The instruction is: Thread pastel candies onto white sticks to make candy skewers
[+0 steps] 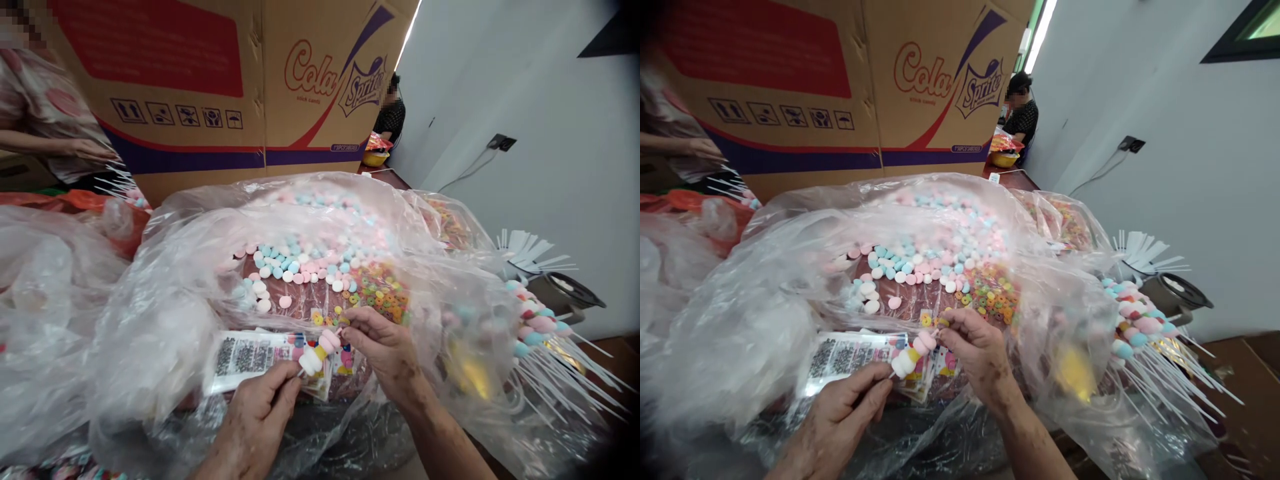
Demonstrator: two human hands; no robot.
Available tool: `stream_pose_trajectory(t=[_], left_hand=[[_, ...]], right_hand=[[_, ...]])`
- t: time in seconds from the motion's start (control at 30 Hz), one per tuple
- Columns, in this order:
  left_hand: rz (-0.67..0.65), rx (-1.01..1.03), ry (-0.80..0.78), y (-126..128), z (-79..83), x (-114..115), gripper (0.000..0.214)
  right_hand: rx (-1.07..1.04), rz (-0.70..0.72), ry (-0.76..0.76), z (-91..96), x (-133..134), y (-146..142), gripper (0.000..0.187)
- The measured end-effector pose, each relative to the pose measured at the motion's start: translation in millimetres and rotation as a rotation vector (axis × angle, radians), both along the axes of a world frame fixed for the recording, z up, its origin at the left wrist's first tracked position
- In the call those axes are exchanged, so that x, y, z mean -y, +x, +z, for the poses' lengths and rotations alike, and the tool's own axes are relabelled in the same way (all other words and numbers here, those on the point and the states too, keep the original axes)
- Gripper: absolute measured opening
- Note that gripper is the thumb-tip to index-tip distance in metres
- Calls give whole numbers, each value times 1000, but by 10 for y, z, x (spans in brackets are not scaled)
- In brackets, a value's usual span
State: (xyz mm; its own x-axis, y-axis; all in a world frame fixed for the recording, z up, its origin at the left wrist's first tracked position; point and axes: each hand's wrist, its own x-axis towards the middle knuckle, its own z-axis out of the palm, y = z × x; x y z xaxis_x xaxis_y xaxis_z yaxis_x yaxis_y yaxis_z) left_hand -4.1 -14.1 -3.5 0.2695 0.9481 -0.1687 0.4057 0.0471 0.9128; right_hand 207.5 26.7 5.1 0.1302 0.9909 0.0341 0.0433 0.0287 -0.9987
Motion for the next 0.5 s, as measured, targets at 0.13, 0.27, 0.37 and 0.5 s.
stream_pose_trajectory(t=[0.13, 0.27, 0.37, 0.5], left_hand=[[19, -2, 9, -17, -25, -15, 27], [54, 28, -1, -25, -35, -27, 26], [63, 46, -6, -21, -54, -29, 27], [99, 95, -8, 17, -106, -14, 29]], right_hand=[[95, 32, 100, -37, -5, -44, 19], [318, 32, 241, -5, 35, -60, 19], [362, 27, 333, 11, 81, -113, 21], [338, 33, 353, -21, 120, -191, 25]])
